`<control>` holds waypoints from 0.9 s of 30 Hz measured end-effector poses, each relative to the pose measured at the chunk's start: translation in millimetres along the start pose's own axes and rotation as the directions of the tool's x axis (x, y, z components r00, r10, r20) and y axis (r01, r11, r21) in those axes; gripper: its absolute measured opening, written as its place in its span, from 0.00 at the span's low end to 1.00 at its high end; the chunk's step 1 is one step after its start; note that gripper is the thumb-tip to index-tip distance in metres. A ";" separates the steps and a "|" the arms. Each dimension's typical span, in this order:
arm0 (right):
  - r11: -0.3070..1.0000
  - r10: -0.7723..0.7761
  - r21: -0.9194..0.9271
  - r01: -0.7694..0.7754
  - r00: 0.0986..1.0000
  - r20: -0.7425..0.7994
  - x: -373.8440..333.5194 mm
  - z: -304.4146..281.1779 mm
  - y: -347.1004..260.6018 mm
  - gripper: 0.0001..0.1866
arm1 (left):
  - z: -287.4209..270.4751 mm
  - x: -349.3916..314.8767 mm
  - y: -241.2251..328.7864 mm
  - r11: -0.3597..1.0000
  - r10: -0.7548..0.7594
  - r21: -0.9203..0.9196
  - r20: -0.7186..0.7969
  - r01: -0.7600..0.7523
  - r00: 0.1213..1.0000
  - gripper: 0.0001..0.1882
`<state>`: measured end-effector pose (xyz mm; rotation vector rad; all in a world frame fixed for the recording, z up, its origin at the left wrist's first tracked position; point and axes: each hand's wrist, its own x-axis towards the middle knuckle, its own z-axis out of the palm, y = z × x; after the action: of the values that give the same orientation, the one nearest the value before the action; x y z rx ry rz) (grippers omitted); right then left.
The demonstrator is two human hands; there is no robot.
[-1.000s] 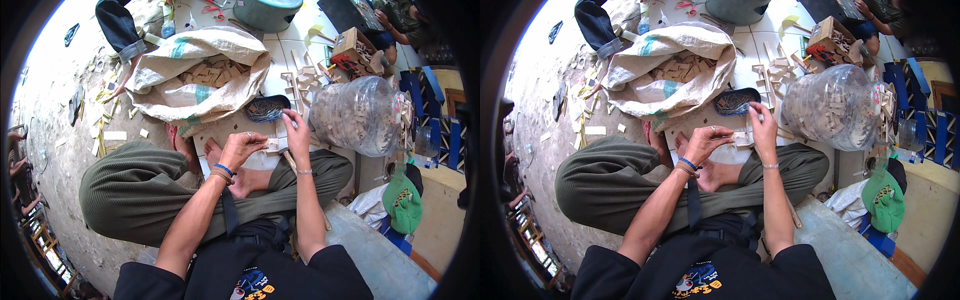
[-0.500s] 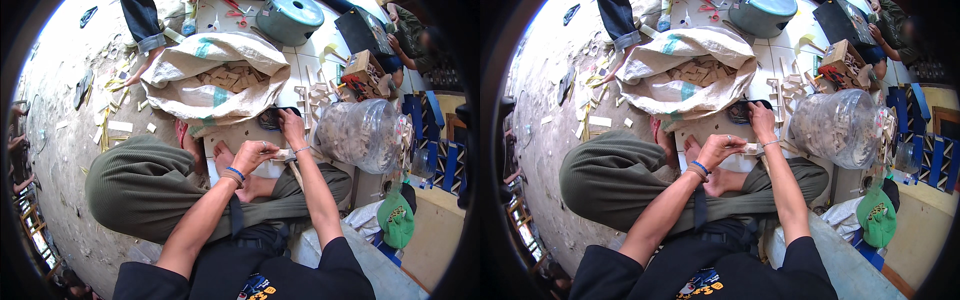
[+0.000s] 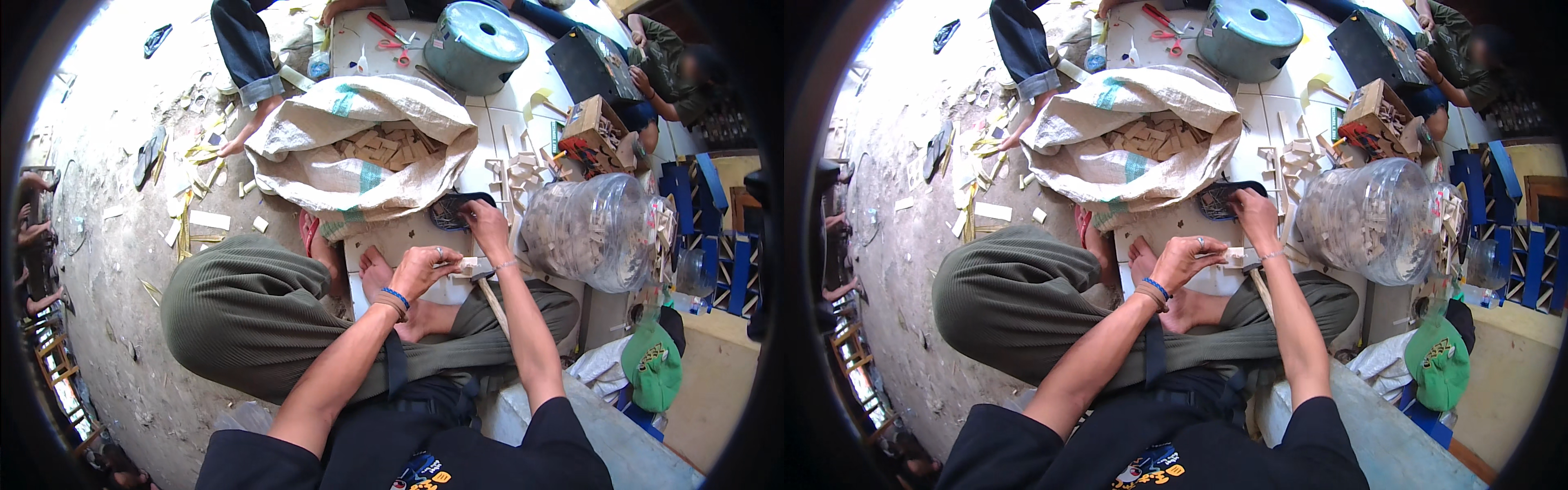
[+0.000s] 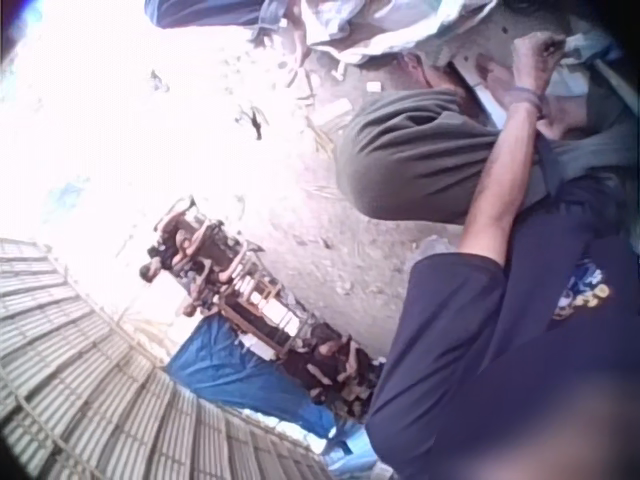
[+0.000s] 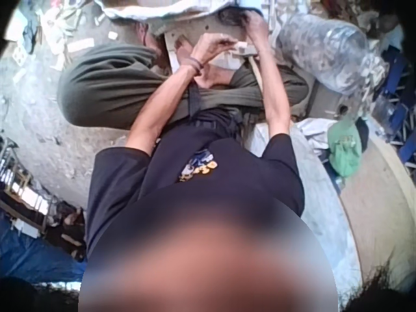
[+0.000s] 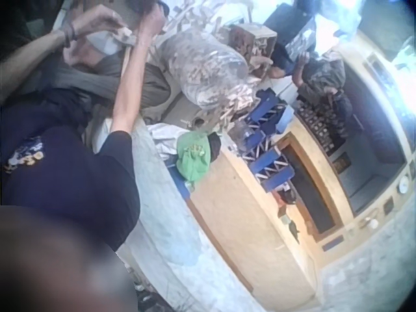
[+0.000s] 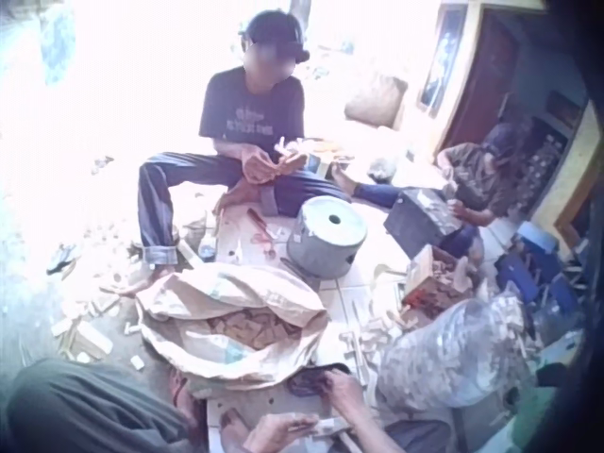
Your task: The person sits on the floor and assembles small wooden pieces by hand. They pick up pieces from a sack, align them, and use a hammer to tap them together. The person occasionally places finished pieces into a nearby container.
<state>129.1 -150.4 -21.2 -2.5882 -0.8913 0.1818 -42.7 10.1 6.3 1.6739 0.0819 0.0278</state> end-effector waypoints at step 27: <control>0.989 0.050 0.145 -0.040 0.997 -0.063 -107.5 -65.9 -87.1 0.07 | 1.8 1.5 4.5 1.000 -0.020 0.009 -0.016 0.020 1.000 0.12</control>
<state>11.5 -175.2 73.9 -2.4670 -0.7675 0.1653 -40.8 7.9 10.5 1.6825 0.1113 0.0256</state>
